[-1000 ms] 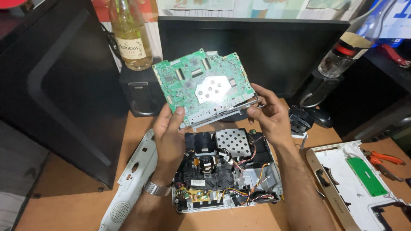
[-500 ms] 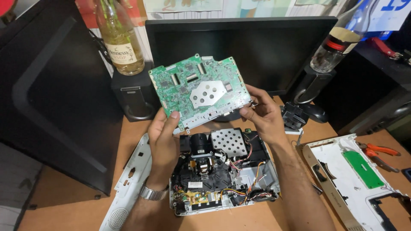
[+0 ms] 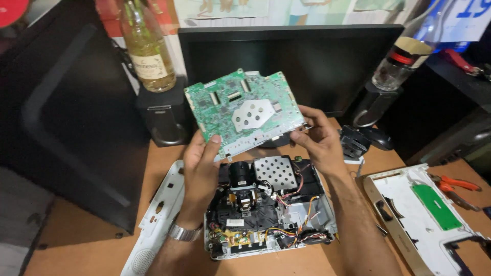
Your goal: The person aligns a green circuit board with a white metal bracket and places it into a disassembled white electronic device housing. They then use a yellow screwdriver to fasten screws into the bracket, securing the board to the device.
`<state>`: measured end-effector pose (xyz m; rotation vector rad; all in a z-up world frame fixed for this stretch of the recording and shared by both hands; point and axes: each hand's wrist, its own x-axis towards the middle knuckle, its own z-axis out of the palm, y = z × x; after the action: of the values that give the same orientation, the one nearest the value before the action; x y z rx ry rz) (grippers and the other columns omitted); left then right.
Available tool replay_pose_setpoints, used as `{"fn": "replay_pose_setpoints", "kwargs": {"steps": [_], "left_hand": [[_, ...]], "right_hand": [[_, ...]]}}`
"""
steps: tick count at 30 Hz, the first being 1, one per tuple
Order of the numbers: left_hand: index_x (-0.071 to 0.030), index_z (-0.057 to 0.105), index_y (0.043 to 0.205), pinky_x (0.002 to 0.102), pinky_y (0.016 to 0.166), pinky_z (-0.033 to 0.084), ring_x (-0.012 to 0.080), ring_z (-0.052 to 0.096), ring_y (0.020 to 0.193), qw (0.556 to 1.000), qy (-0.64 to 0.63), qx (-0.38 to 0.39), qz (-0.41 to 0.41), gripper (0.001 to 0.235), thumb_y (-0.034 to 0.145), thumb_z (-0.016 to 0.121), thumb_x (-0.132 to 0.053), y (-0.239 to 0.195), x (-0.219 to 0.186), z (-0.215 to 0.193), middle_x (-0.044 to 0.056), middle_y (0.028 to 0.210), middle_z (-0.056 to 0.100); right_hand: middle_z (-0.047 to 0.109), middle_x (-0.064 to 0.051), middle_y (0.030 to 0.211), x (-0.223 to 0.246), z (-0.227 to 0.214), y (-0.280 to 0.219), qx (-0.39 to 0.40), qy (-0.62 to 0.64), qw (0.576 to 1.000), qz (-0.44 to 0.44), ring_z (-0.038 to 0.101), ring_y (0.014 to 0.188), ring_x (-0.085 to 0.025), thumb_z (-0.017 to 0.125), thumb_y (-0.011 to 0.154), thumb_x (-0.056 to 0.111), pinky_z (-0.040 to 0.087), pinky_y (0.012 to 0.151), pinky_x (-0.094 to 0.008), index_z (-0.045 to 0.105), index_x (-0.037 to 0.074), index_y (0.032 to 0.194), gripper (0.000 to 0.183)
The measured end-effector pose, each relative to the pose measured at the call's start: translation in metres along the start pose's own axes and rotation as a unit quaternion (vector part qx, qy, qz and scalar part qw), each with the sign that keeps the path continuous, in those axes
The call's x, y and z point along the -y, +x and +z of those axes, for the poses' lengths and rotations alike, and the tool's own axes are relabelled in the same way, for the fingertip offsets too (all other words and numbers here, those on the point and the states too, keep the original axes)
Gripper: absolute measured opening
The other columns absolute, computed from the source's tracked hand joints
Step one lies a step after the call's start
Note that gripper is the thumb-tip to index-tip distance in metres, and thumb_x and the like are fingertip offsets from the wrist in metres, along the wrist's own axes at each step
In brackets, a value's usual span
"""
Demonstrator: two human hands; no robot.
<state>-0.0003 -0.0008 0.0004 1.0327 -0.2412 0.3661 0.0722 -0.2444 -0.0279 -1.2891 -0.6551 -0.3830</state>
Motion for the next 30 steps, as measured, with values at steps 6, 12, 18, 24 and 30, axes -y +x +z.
{"fn": "replay_pose_setpoints", "kwargs": {"steps": [6, 12, 18, 24, 30], "left_hand": [[0.003, 0.056, 0.131, 0.048, 0.098, 0.058, 0.0227, 0.07, 0.105, 1.0, -0.017, 0.009, -0.021, 0.041, 0.099, 0.057, -0.023, -0.001, -0.006, 0.005, 0.019, 0.117, 0.071], [0.001, 0.057, 0.132, 0.045, 0.095, 0.059, 0.0226, 0.07, 0.104, 0.998, -0.007, 0.017, -0.063, 0.044, 0.098, 0.057, -0.027, -0.002, -0.006, 0.004, 0.017, 0.116, 0.07], [0.001, 0.057, 0.132, 0.045, 0.092, 0.061, 0.0237, 0.07, 0.106, 0.997, -0.021, 0.017, -0.075, 0.047, 0.095, 0.061, -0.028, -0.005, -0.011, 0.012, 0.018, 0.116, 0.07], [0.002, 0.054, 0.137, 0.045, 0.094, 0.06, 0.0253, 0.069, 0.108, 0.994, -0.014, 0.007, -0.107, 0.051, 0.095, 0.059, -0.026, -0.001, 0.003, 0.004, 0.019, 0.12, 0.068], [0.0, 0.052, 0.14, 0.041, 0.094, 0.059, 0.0202, 0.067, 0.105, 0.991, -0.02, -0.015, -0.135, 0.053, 0.094, 0.059, -0.026, -0.001, 0.007, 0.001, 0.015, 0.121, 0.067]], "right_hand": [[0.067, -0.019, 0.102, 0.008, 0.003, 0.001, -0.003, -0.016, 1.0, -0.002, 0.065, 0.077, -0.019, 0.072, 0.087, -0.007, 0.064, 0.061, -0.036, 0.047, -0.005, 0.146, 0.064], [0.066, -0.02, 0.106, 0.01, -0.002, 0.0, -0.01, -0.044, 0.999, -0.014, 0.066, 0.077, -0.021, 0.072, 0.086, -0.007, 0.064, 0.053, -0.034, 0.047, 0.003, 0.145, 0.064], [0.068, -0.024, 0.117, -0.001, -0.017, -0.002, 0.005, -0.066, 0.998, -0.024, 0.072, 0.079, -0.025, 0.075, 0.085, -0.008, 0.066, 0.056, -0.035, 0.06, -0.006, 0.128, 0.046], [0.069, -0.021, 0.112, 0.002, -0.012, -0.001, -0.02, -0.047, 0.999, -0.002, 0.071, 0.08, -0.021, 0.079, 0.081, -0.01, 0.066, 0.063, -0.035, 0.065, -0.009, 0.12, 0.042], [0.069, -0.021, 0.107, -0.006, -0.013, -0.002, -0.028, -0.043, 0.999, -0.014, 0.072, 0.077, -0.021, 0.08, 0.08, -0.011, 0.066, 0.064, -0.035, 0.067, -0.009, 0.115, 0.038]]}}
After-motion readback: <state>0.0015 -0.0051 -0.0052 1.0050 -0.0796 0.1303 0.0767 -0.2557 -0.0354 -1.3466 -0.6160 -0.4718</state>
